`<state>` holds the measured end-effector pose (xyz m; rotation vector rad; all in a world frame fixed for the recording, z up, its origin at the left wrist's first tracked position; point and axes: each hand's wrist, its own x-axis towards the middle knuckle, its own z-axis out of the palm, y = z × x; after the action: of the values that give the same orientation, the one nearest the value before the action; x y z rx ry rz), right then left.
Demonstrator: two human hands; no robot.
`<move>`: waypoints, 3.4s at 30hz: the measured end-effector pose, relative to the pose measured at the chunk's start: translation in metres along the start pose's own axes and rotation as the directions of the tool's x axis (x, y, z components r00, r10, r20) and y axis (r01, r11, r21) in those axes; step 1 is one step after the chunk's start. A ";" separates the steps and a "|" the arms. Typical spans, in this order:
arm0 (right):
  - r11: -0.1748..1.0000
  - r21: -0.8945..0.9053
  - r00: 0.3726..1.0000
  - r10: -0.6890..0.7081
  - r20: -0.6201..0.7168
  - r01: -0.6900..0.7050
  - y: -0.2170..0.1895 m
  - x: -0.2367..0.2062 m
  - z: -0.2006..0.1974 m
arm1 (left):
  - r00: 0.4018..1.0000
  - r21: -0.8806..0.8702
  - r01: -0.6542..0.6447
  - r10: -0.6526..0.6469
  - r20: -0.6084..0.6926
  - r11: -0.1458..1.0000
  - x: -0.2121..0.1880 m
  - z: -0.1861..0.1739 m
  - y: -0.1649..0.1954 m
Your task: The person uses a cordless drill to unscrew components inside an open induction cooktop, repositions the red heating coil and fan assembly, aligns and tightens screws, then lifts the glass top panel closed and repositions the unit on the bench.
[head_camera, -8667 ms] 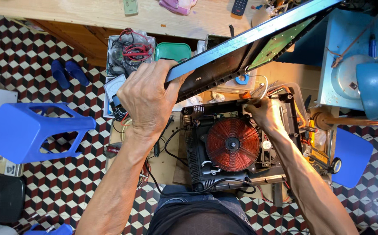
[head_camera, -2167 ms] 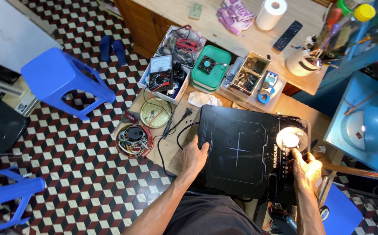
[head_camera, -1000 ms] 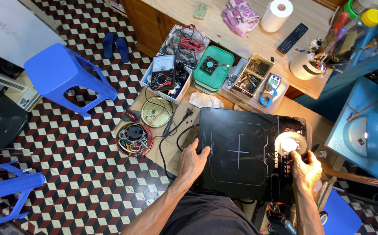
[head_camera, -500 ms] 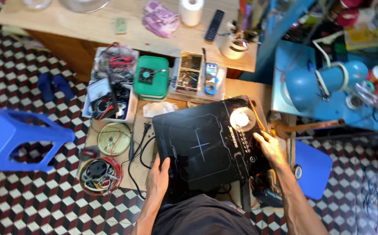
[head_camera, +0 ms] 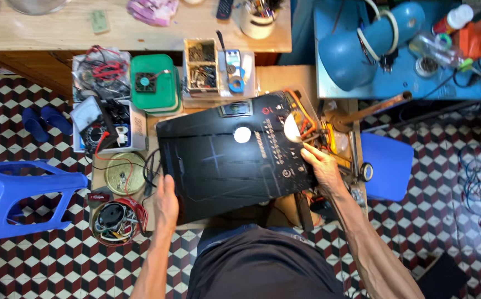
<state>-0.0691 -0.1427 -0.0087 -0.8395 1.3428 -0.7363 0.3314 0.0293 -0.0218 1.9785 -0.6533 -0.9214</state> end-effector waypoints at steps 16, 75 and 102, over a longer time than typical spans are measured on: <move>0.999 0.048 0.990 0.007 0.142 -0.014 0.022 -0.010 -0.021 | 0.994 0.080 0.003 0.006 -0.107 0.997 -0.023 0.018 -0.024; 0.949 -0.131 0.953 -0.297 -0.056 0.288 0.003 0.125 0.028 | 0.837 0.379 0.030 0.185 -0.516 0.925 0.000 0.044 0.008; 0.980 0.023 0.978 0.194 0.079 -0.197 -0.064 0.123 -0.026 | 0.961 -0.539 -0.267 0.263 -0.086 0.799 -0.029 0.005 0.200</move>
<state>-0.0816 -0.2828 -0.0183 -0.6931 1.3214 -0.5642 0.2893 -0.0552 0.1572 1.3369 -0.5653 -0.8128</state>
